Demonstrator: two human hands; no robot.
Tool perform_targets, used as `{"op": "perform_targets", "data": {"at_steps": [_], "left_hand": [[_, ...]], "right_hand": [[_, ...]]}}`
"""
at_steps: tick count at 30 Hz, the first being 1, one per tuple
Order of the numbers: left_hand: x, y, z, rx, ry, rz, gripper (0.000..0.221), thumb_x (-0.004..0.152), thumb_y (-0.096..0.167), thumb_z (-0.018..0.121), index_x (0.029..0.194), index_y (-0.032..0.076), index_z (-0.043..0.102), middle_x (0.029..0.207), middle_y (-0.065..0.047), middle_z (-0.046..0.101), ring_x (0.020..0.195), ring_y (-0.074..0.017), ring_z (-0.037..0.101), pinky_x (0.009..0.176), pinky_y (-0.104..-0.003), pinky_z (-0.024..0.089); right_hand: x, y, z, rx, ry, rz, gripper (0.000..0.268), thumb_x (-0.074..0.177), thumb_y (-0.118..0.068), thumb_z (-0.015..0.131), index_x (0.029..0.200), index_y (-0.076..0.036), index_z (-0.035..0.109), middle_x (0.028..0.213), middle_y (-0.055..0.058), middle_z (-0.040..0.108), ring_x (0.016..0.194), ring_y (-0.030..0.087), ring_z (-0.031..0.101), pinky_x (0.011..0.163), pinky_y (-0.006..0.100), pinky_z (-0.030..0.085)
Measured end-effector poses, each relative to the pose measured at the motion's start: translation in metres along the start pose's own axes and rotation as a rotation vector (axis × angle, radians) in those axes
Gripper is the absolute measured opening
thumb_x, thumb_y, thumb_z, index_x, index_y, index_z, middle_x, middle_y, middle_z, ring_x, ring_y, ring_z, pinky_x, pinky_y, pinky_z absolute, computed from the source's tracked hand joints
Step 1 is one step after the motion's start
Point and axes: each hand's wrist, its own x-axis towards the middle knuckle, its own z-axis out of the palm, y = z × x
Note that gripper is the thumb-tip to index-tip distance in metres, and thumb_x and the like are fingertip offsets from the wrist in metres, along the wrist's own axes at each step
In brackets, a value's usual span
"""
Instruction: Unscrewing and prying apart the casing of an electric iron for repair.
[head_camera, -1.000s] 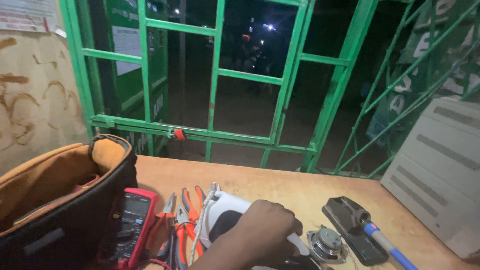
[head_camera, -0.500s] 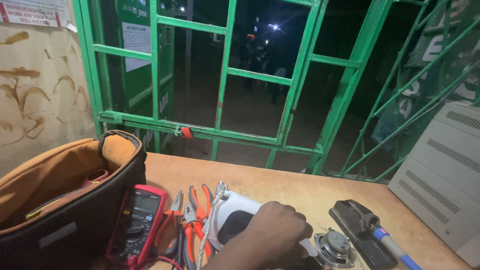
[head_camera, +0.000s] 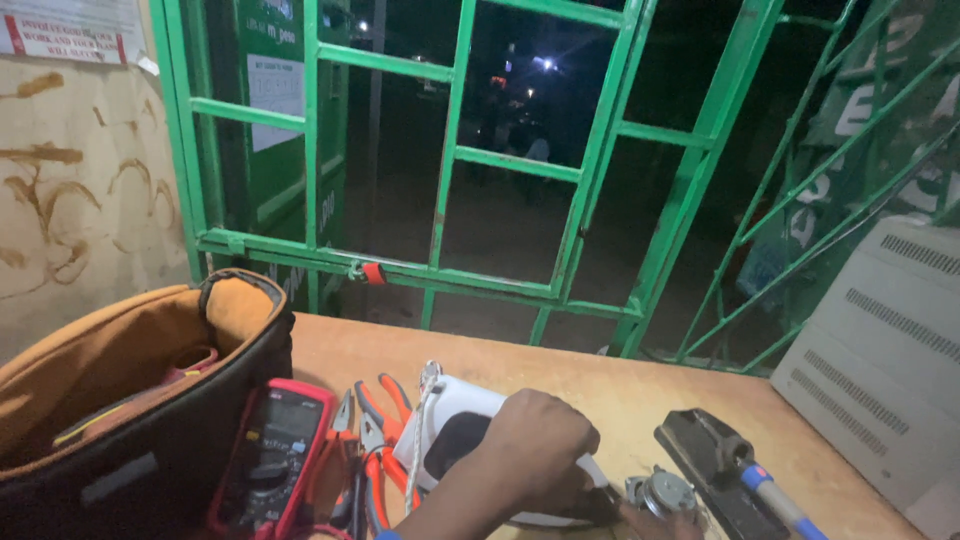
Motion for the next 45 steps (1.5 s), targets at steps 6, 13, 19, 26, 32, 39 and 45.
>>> {"op": "perform_targets", "data": {"at_steps": [6, 13, 19, 26, 32, 39, 45], "left_hand": [[0.004, -0.007, 0.007, -0.003, 0.000, -0.034, 0.025, 0.071, 0.039, 0.074, 0.068, 0.015, 0.067, 0.070, -0.008, 0.070, 0.067, -0.0380, 0.065, 0.052, -0.045, 0.043], [0.002, -0.011, -0.007, -0.040, -0.049, -0.104, 0.025, 0.075, 0.043, 0.072, 0.082, 0.020, 0.073, 0.081, -0.008, 0.074, 0.079, -0.0386, 0.069, 0.063, -0.046, 0.049], [0.006, -0.015, -0.013, -0.095, -0.042, -0.138, 0.031, 0.077, 0.045, 0.072, 0.095, 0.021, 0.078, 0.086, -0.008, 0.076, 0.081, -0.0372, 0.069, 0.066, -0.046, 0.049], [0.011, -0.005, 0.005, -0.019, -0.075, -0.127, 0.024, 0.073, 0.034, 0.073, 0.064, 0.014, 0.062, 0.073, -0.011, 0.070, 0.065, -0.0393, 0.065, 0.058, -0.044, 0.047], [0.019, -0.007, 0.005, 0.015, -0.092, -0.127, 0.025, 0.070, 0.033, 0.072, 0.061, 0.013, 0.062, 0.069, -0.012, 0.069, 0.061, -0.0406, 0.064, 0.053, -0.044, 0.045], [0.022, -0.011, 0.007, -0.001, -0.005, -0.144, 0.029, 0.063, 0.029, 0.070, 0.054, 0.013, 0.047, 0.057, -0.012, 0.058, 0.047, -0.0390, 0.051, 0.046, -0.042, 0.035], [0.027, -0.011, -0.004, -0.071, -0.016, -0.209, 0.019, 0.067, 0.024, 0.064, 0.059, 0.011, 0.052, 0.065, -0.013, 0.063, 0.056, -0.0401, 0.056, 0.051, -0.044, 0.039]], "right_hand": [[-0.105, -0.023, -0.031, -0.335, 0.404, -0.336, 0.056, 0.084, -0.063, 0.050, 0.137, -0.081, 0.050, 0.089, -0.004, 0.069, 0.111, 0.011, 0.072, 0.105, 0.020, 0.050], [-0.096, -0.049, -0.031, -0.112, 0.272, -0.329, 0.057, 0.079, -0.063, 0.047, 0.136, -0.060, 0.058, 0.121, -0.007, 0.057, 0.117, 0.014, 0.060, 0.100, 0.032, 0.048], [-0.112, -0.056, -0.036, 0.253, 0.072, -0.583, 0.064, 0.089, -0.050, 0.051, 0.151, -0.034, 0.056, 0.115, 0.000, 0.055, 0.109, 0.014, 0.049, 0.093, 0.034, 0.036], [-0.118, -0.086, -0.037, 0.407, 0.235, -0.141, 0.042, 0.086, -0.046, 0.074, 0.085, -0.007, 0.056, 0.082, 0.010, 0.059, 0.092, 0.025, 0.058, 0.108, 0.034, 0.026], [-0.063, -0.042, -0.040, 0.043, -0.188, -0.885, 0.060, 0.096, -0.022, 0.064, 0.154, -0.027, 0.049, 0.159, 0.003, 0.054, 0.151, 0.015, 0.039, 0.123, 0.034, 0.022], [-0.141, -0.096, -0.050, -0.222, 0.294, -0.262, 0.047, 0.085, -0.054, 0.055, 0.125, -0.076, 0.065, 0.075, -0.019, 0.060, 0.086, 0.001, 0.061, 0.107, 0.015, 0.036], [-0.173, -0.135, -0.070, 0.371, 0.143, -0.080, 0.053, 0.087, -0.040, 0.063, 0.138, -0.034, 0.075, 0.153, -0.015, 0.065, 0.147, 0.004, 0.054, 0.118, 0.027, 0.047]]}}
